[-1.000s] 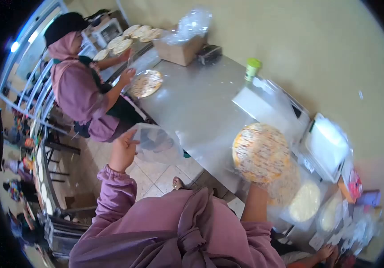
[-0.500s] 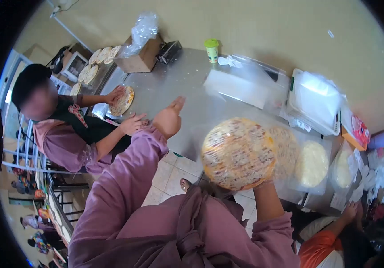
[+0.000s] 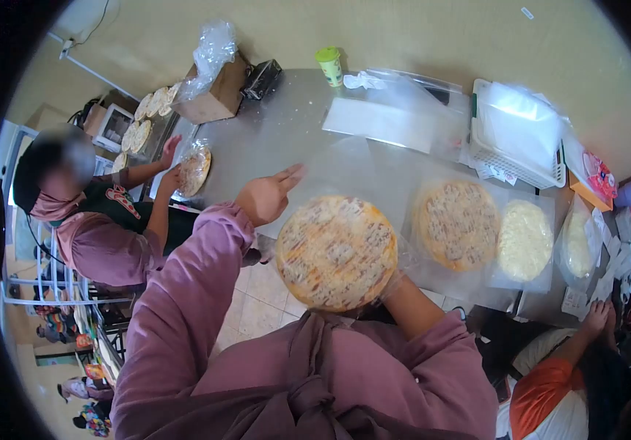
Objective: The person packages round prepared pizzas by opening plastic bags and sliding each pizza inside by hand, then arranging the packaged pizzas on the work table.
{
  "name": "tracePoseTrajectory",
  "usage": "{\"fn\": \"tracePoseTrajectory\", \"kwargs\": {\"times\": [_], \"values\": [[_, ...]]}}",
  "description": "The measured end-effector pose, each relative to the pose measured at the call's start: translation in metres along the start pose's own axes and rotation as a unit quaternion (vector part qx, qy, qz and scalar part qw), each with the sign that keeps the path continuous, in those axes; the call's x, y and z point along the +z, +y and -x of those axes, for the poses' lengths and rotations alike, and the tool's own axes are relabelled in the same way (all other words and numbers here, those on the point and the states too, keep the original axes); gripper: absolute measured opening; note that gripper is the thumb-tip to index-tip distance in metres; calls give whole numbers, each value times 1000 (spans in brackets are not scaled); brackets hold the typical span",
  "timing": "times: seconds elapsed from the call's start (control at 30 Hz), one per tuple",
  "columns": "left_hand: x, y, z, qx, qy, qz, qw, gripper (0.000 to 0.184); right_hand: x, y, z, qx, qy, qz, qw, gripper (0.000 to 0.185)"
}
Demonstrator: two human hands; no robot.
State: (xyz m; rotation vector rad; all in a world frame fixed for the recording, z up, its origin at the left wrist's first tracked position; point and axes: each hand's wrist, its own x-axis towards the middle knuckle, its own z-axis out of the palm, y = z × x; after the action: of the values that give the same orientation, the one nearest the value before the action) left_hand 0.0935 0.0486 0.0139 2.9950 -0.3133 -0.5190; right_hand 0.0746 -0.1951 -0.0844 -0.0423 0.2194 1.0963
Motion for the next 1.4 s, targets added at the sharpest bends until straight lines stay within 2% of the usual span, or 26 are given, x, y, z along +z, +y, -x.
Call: {"fn": "tracePoseTrajectory", "kwargs": {"times": [0.2,0.33,0.4,0.43,0.5,0.67,0.7,0.83,0.93,1.13,1.2,1.23,1.3,1.33,1.4], "values": [[34,-12,8,81,93,-11,992,48,-26,-7,-43,-113,-21,8,993,50],[29,1,13,50,63,-48,996,47,-30,-6,-52,-170,-57,17,984,51],[32,1,17,90,141,-11,986,37,-28,-4,-51,-189,-33,32,981,50],[37,0,18,90,141,-9,986,37,-26,-3,-49,-208,-9,46,977,49],[48,-3,18,85,208,48,973,29,-21,-5,-50,-205,-7,34,978,49],[46,-1,19,87,236,100,963,21,-15,-5,-45,-200,-22,10,979,48],[46,-3,18,100,240,105,960,20,-16,-5,-44,-196,2,11,980,47],[44,-6,16,120,220,111,962,16,-28,-7,-40,-185,40,1,982,51],[49,-5,14,148,197,92,965,17,-21,-9,-44,-206,20,34,978,46],[63,14,10,109,219,20,969,35,-35,-10,-42,-211,12,-2,978,46],[67,24,7,56,170,14,984,44,-35,-9,-40,-204,13,-9,979,47],[67,29,5,56,170,15,984,44,-34,-8,-38,-196,14,-15,980,48],[64,37,3,-2,56,10,998,46,-46,-7,-38,-189,-6,-17,982,48],[64,39,3,-1,55,11,998,46,-51,-6,-39,-180,-27,-19,983,49],[63,43,1,-18,7,3,1000,45,-61,-5,-41,-180,-5,-13,984,49]]}}
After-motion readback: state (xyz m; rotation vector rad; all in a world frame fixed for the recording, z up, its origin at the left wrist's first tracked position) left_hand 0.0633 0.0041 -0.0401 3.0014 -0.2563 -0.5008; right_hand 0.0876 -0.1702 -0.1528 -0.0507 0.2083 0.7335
